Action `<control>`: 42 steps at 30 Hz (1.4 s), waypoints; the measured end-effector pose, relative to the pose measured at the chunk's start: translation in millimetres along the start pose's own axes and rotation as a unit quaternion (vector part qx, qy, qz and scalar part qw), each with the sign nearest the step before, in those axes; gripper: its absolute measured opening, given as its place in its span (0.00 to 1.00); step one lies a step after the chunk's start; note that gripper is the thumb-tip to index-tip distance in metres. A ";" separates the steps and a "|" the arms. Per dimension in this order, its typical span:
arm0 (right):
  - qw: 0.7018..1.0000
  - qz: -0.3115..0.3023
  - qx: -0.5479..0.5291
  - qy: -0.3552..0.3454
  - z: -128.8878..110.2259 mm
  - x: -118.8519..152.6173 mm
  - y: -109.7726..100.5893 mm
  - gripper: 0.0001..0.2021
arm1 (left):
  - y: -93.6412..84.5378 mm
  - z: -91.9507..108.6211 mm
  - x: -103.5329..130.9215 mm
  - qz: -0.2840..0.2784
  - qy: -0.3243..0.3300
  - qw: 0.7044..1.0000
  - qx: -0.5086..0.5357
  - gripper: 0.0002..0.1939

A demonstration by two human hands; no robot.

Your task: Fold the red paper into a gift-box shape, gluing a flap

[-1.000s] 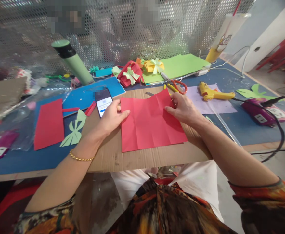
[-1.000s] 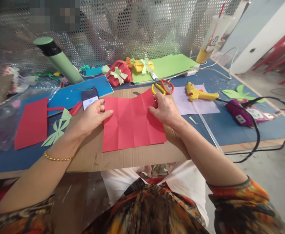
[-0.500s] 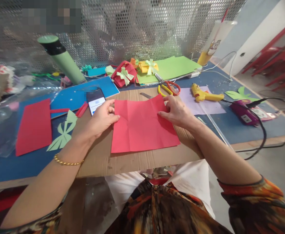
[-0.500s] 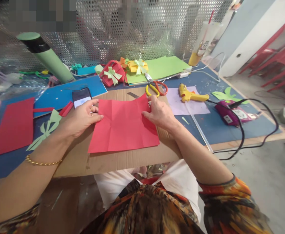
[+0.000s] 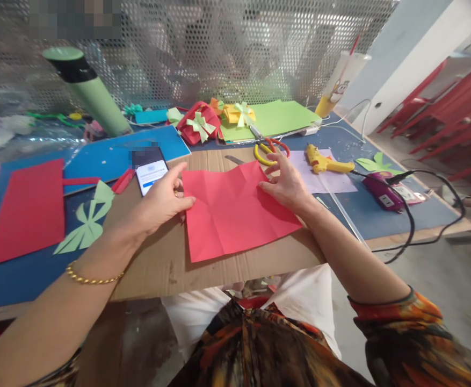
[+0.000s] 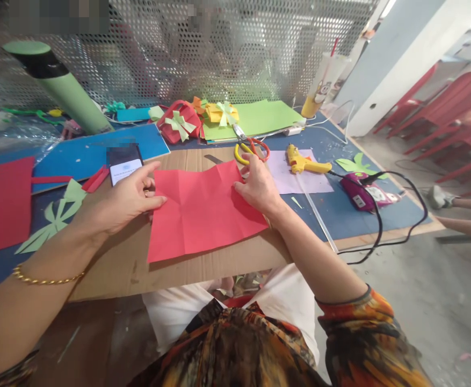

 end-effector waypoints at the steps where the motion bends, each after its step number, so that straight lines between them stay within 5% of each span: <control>1: 1.000 0.007 0.000 -0.002 -0.4 -0.2 -0.7 0.26 | -0.2 -0.3 0.2 0.007 0.006 1.000 -0.011 0.55; 7: 0.995 -0.010 -0.073 0.066 -7.9 -0.6 -8.9 0.10 | -3.4 2.7 1.6 0.010 0.015 0.998 -0.060 0.54; 11: 0.974 -0.051 -0.204 0.089 -14.5 2.4 -14.4 0.12 | -13.1 6.2 0.4 0.012 0.014 0.995 -0.095 0.53; 18: 0.957 -0.171 -0.228 0.045 -21.6 9.3 -6.3 0.13 | -20.7 1.8 -3.9 0.024 0.019 0.993 -0.114 0.49; 23: 0.970 -0.188 -0.143 -0.049 -24.2 8.8 -3.7 0.11 | -20.4 -3.6 -6.5 0.040 0.039 0.992 -0.117 0.48; 42: 0.951 -0.244 0.044 -0.184 -31.5 12.9 0.5 0.13 | -17.0 1.7 -4.2 0.027 0.045 0.990 -0.129 0.47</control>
Point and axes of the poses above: each hand's wrist, its own x-axis away from the middle knuckle, its own y-axis out of the palm, z = x × y, the point moved 3 cm from there along -x, towards the middle knuckle, and after that the axes turned 9 degrees about -x, right-handed, at the moved point
